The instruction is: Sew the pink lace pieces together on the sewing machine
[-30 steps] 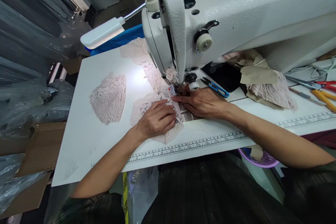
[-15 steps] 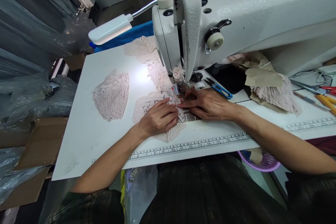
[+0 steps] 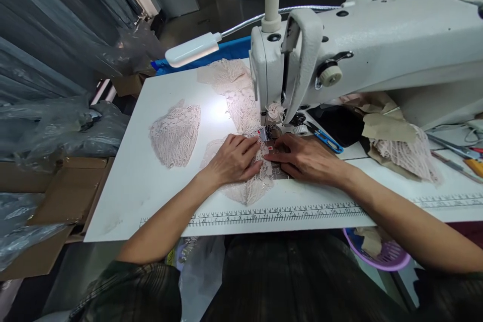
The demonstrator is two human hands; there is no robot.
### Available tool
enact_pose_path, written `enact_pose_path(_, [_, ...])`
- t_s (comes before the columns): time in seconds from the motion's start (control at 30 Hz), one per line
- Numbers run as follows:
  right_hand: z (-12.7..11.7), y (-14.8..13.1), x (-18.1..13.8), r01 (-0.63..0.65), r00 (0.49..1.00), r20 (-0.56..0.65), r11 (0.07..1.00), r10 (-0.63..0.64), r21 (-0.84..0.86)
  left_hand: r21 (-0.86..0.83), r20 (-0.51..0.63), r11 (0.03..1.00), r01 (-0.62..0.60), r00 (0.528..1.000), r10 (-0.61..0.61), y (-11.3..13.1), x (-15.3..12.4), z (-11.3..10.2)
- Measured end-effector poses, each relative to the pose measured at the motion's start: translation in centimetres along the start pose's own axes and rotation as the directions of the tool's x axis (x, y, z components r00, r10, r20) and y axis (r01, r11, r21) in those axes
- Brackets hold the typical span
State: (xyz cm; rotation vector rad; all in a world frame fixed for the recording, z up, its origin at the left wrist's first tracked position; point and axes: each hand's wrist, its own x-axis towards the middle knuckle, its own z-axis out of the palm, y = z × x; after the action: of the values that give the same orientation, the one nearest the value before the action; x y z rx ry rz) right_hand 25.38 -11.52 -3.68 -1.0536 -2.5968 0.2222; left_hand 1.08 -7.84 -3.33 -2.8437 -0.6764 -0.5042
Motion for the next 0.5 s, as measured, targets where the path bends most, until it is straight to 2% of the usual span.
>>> enact_pose_path(0.5, [0.1, 0.06, 0.12, 0.051, 0.997, -0.053, 0.998, -0.05, 0.021, 0.025, 0.077, 0.999, 0.022, 0.997, -0.024, 0.1, -0.14, 0.06])
